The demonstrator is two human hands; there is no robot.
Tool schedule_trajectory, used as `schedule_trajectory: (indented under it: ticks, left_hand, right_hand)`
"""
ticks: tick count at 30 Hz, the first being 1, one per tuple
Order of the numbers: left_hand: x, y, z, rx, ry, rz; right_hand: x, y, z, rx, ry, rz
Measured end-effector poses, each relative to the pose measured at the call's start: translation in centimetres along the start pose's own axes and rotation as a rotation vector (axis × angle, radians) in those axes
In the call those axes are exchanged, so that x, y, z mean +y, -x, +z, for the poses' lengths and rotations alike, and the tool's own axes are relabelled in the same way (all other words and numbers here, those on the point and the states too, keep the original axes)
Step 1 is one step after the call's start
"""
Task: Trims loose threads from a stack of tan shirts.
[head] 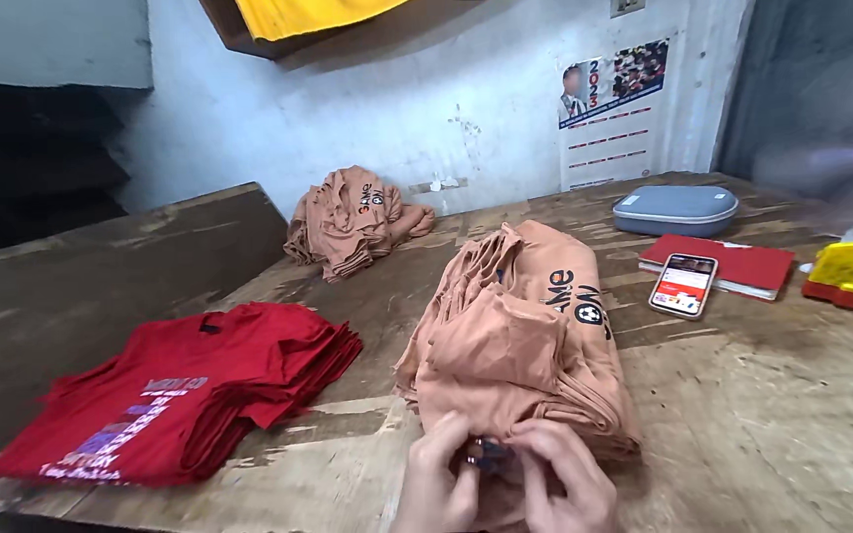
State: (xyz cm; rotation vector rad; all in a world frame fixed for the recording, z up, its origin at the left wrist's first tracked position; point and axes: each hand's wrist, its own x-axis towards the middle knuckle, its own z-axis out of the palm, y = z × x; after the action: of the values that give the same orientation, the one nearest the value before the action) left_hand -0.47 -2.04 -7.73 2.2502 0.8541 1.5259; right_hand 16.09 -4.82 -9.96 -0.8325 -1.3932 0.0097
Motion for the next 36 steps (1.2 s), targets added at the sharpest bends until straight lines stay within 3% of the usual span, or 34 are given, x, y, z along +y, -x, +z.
schedule_trajectory:
  ticks: [2, 4, 6, 8, 11, 17, 20, 22, 24, 28, 31, 34, 36]
  left_hand:
    - [-0.2, -1.3, 0.3, 0.008, 0.155, -0.106]
    - [-0.2, -2.4, 0.6, -0.003, 0.273, -0.248]
    - [0.0, -2.8, 0.6, -0.027, 0.306, -0.33]
    - [0.1, -2.6, 0.4, -0.057, 0.331, -0.347]
    - [0.3, -1.5, -0.3, -0.081, 0.243, -0.177]
    - [1.0, 0.7, 0.9, 0.11, -0.434, 0.409]
    - [0.4, 0.9, 1.2, 0.136, -0.547, 0.523]
    - [0.1, 0.9, 1.0, 0.158, -0.579, 0.526]
    - [0.2, 0.9, 0.7, 0.184, -0.562, 0.48]
    - [0.6, 0.7, 0.7, 0.158, -0.48, 0.194]
    - [0.0, 0.1, 0.0, 0.193, -0.508, 0.106]
    - [0.3, -2.7, -3.8, 0.22, -0.35, -0.041]
    - [1.3, -5.5, -5.8, 0.166, -0.102, -0.209]
  right_hand:
    - [0.2, -1.0, 0.9, 0.105, -0.221, 0.11]
    - [0.0, -1.7, 0.5, 0.022, -0.257, 0.157]
    - [-0.2, -1.5, -0.6, -0.147, -0.089, 0.1]
    - [-0.3, -0.5, -2.0, -0.157, 0.162, -0.03]
    - [-0.5, 1.3, -4.4, -0.051, 0.255, -0.099]
    - [-1.4, 3.0, -4.6, -0.043, 0.119, -0.022]
    - [-2.1, 2.8, -4.1, -0.098, 0.141, 0.022]
    - [-3.0, 2.2, -5.0, -0.239, 0.289, 0.084]
    - [-4.1, 1.4, -6.1, -0.361, 0.425, 0.16]
    - [-3.9, -0.3, -5.1, -0.247, 0.546, 0.064]
    - [-2.2, -1.6, -2.9, -0.246, 0.566, -0.001]
    - [-2.3, -3.9, -2.3, -0.184, 0.325, 0.149]
    - [-1.8, -5.8, -1.8, -0.214, -0.052, 0.255]
